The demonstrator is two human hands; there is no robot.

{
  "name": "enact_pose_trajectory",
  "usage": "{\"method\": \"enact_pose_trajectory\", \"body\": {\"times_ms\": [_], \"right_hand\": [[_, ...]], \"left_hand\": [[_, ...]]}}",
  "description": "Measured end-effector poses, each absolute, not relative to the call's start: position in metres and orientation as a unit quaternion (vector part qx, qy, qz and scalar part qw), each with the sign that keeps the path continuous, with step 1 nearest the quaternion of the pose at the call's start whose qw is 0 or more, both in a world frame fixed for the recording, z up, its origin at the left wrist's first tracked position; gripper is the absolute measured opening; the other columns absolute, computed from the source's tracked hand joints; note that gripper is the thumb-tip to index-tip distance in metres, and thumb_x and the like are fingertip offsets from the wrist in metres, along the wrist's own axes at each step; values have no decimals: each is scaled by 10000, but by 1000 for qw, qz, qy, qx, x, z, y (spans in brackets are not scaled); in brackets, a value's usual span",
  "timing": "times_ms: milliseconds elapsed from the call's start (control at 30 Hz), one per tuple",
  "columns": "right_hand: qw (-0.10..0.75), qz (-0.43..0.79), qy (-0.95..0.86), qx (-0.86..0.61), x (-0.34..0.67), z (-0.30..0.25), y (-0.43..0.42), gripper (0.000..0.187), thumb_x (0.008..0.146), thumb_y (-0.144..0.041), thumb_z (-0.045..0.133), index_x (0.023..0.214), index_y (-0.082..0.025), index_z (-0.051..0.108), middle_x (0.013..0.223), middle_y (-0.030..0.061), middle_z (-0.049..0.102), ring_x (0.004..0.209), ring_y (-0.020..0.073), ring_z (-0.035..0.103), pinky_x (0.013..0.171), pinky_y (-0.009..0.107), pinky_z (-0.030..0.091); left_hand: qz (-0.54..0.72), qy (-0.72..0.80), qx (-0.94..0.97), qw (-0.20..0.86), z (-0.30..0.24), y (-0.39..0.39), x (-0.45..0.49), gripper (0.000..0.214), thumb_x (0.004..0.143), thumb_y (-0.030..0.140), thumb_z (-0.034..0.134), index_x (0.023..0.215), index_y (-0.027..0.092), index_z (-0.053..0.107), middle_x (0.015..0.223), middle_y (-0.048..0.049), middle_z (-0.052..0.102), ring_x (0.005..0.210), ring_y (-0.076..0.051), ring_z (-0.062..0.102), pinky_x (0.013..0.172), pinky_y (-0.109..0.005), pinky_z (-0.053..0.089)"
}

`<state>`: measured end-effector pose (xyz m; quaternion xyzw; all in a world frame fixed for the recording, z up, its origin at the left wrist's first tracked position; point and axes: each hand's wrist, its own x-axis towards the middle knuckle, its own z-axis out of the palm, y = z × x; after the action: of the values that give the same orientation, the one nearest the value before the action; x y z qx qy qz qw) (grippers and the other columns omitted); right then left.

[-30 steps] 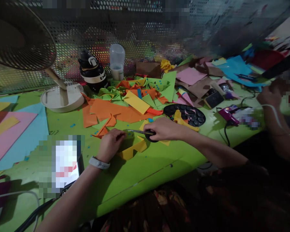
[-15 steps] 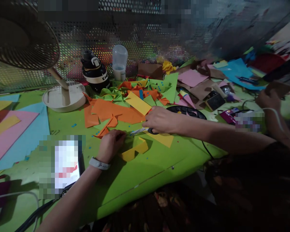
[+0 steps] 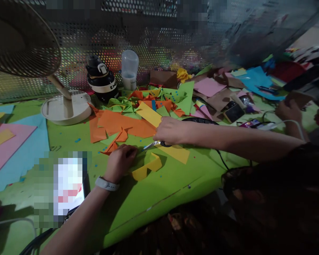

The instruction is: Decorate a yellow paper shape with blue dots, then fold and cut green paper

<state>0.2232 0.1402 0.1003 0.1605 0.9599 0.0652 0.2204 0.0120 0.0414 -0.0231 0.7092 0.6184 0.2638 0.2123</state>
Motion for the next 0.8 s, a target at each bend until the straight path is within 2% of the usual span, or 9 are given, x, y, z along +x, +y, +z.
{"method": "enact_pose_trajectory", "body": {"times_ms": [200, 433, 633, 800], "right_hand": [[261, 52, 953, 147, 213, 105, 148, 196, 750, -91, 588, 824, -221, 716, 749, 58, 720, 733, 204, 596, 605, 351, 302], [270, 78, 949, 140, 205, 104, 145, 210, 800, -68, 556, 813, -186, 729, 720, 78, 711, 726, 211, 615, 620, 356, 337], [270, 77, 949, 140, 205, 106, 146, 215, 803, -58, 552, 778, -198, 713, 741, 72, 719, 702, 203, 599, 591, 349, 317], [277, 85, 948, 131, 208, 111, 146, 219, 785, -43, 563, 796, -191, 723, 724, 65, 713, 705, 192, 592, 665, 359, 329]], "left_hand": [[260, 618, 711, 212, -22, 41, 11, 208, 873, 317, 584, 939, 187, 733, 874, -87, 712, 721, -195, 637, 633, -319, 476], [258, 618, 713, 210, -24, 41, 11, 208, 870, 326, 587, 931, 190, 732, 865, -82, 714, 717, -193, 641, 627, -307, 474], [253, 619, 712, 215, -24, 42, 11, 248, 881, 356, 572, 948, 182, 736, 885, -85, 709, 720, -194, 635, 644, -317, 472], [252, 622, 711, 209, -23, 42, 11, 254, 875, 362, 572, 941, 183, 739, 893, -83, 713, 738, -203, 643, 659, -322, 480]]}}
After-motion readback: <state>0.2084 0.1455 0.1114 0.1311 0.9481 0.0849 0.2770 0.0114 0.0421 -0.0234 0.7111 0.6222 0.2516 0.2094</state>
